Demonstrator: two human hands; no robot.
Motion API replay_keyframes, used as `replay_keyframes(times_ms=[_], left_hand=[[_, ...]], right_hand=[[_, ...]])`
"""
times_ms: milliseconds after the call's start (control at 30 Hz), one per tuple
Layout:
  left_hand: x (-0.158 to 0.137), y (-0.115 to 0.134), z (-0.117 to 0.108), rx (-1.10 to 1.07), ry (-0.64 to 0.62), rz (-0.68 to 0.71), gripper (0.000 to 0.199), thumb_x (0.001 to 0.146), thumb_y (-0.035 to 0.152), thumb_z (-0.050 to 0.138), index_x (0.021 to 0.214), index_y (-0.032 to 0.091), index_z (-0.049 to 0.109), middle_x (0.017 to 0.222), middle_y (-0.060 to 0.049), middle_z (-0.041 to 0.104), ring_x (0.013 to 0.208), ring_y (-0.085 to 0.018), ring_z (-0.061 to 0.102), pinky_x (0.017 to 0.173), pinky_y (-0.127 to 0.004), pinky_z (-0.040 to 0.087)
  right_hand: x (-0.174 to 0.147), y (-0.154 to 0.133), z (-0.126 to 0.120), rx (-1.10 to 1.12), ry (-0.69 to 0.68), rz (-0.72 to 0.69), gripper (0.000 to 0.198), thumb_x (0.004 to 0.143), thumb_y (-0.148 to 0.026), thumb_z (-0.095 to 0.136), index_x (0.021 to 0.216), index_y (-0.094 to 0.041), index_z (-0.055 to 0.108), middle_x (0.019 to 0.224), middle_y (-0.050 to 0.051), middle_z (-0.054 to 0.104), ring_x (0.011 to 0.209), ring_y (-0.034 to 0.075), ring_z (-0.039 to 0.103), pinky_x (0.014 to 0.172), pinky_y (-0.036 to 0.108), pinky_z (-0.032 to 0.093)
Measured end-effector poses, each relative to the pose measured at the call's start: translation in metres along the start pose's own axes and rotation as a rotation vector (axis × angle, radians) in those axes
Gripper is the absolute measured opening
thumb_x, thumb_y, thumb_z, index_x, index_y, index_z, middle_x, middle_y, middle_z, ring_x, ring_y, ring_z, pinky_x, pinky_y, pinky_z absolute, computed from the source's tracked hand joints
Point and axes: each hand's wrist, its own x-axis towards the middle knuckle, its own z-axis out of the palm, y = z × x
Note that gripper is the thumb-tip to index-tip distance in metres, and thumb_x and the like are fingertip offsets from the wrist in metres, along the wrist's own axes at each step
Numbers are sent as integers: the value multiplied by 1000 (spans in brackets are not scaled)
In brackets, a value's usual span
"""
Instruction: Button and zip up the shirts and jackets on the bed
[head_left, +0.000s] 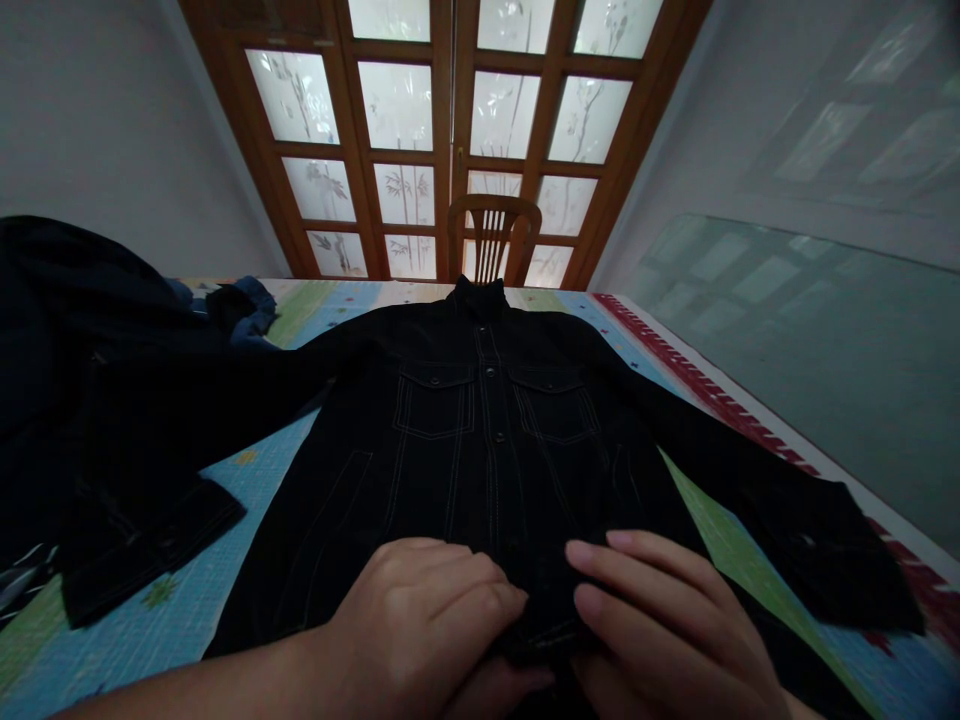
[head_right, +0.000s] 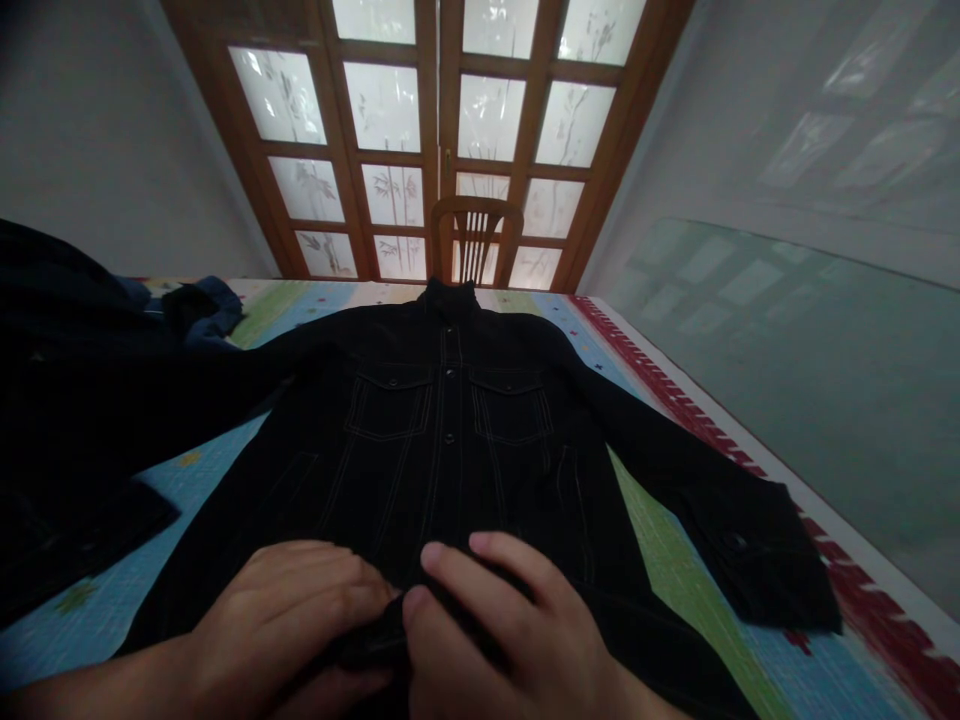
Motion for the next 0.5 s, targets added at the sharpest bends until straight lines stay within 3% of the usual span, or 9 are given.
replay_keyframes(times_ms=[100,233,367,500], left_hand=[[-1,2,0,101,29,1,27,84,27,34,73,15,57,59,-1,61,52,-10,57,50,-20,46],[-5,5,0,188,16,5,27,83,24,34,71,19,57,54,2,59,48,-8,54,50,-19,44],[-8,5,-1,208,42,42,30,84,30,31,73,19,57,53,2,57,48,-9,52,49,-20,42],[-8,4,5,186,101,73,28,84,26,30,70,20,53,53,3,55,46,-9,48,43,-19,37]], right_hand=[[2,2,7,178,-23,94,35,83,-12,28,57,-21,48,67,-3,63,62,6,57,69,19,45],[-6,0,8,349,-160,242,22,77,-11,33,63,-20,48,57,-4,58,54,8,54,66,23,46],[-11,-5,4,414,-171,217,27,79,-9,29,62,-19,49,53,-4,54,52,8,51,62,23,46],[-10,-11,0,315,-131,153,37,82,-8,28,53,-20,49,51,-3,53,52,8,50,60,20,47]])
